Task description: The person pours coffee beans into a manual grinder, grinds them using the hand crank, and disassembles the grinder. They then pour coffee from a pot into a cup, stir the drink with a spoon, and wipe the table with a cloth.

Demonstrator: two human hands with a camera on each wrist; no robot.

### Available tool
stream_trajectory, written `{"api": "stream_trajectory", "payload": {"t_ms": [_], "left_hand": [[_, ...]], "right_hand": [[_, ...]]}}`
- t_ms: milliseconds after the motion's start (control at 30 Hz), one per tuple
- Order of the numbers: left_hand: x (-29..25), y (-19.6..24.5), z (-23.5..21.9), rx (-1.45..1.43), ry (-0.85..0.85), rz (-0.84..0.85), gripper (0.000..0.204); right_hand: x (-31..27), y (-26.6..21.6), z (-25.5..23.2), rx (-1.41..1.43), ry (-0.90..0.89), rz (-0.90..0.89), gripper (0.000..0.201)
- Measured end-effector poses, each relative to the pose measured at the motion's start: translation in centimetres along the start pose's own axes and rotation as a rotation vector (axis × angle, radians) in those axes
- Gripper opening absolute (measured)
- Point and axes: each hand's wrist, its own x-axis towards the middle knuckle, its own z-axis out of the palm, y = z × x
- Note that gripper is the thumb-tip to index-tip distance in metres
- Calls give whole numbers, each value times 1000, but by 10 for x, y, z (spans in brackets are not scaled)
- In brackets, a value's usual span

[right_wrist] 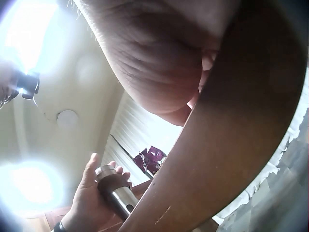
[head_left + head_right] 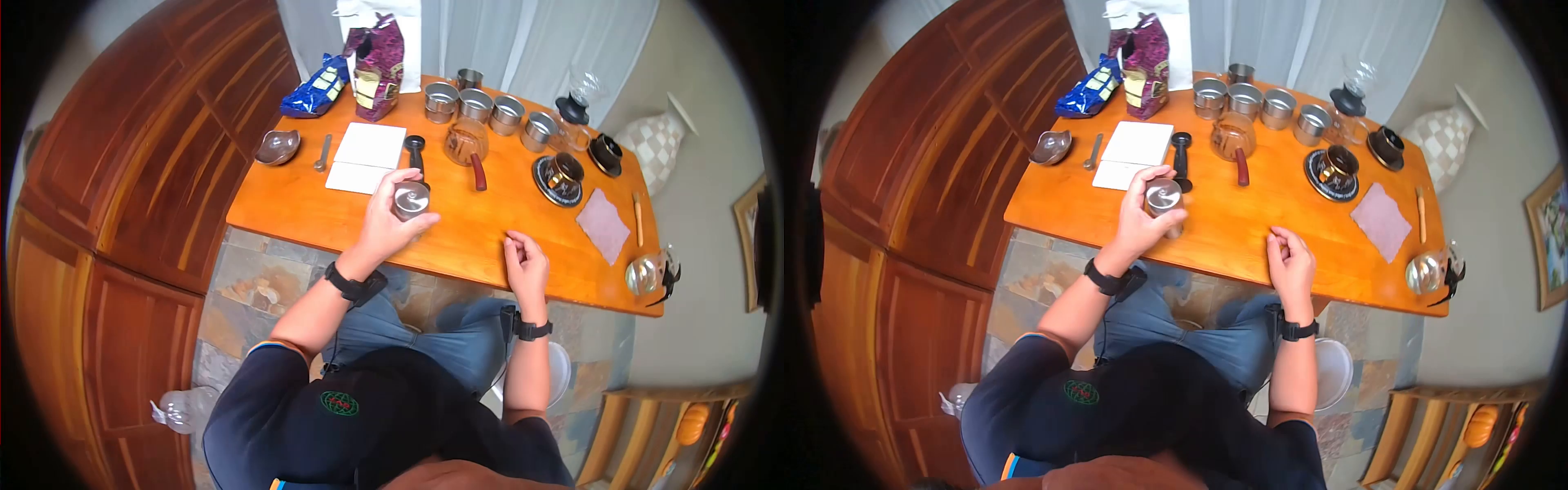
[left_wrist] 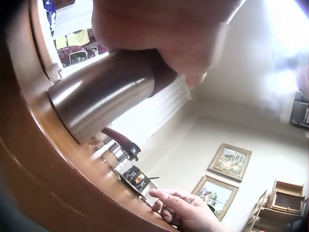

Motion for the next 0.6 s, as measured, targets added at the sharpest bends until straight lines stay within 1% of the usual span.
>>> {"api": "stream_trajectory", "payload": {"t_ms": [67,100,133,200,233,300,333,367,400,433,500,533,600], "left_hand": [[1,3,-30,328,-36,199,47],[5,1,-47,354,-12,188,42],[11,0,-65,389,32,233,34],[27,-23,-110,634,105,210,26],[37,-34,-133,744,103,126,27],[43,-49,-168,971,11,179,33],[43,-58,-180,965,9,192,33],[44,-67,-189,1032,-83,100,35],[47,-61,-190,1096,-176,11,38],[49,-54,-191,1088,-180,29,38],[45,-39,-193,1052,-283,-98,41],[43,-36,-194,1105,-274,-116,42],[32,-23,-192,1108,-262,-91,41]], "right_hand": [[-4,0,1,-42,44,0,16],[-7,-2,2,-55,40,-17,16],[-11,-4,2,-84,65,-32,16],[-21,-6,2,-143,104,-47,13],[-27,-8,3,-147,110,-53,13],[-39,-11,5,-166,165,-84,10],[-44,-10,8,-190,185,-115,8],[-48,-9,10,-193,199,-115,8],[-52,-11,12,-186,212,-144,8],[-55,-14,12,-181,225,-173,8],[-63,-21,10,-173,231,-177,9],[-67,-24,9,-129,200,-156,9],[-77,-25,9,-80,156,-142,10]]}}
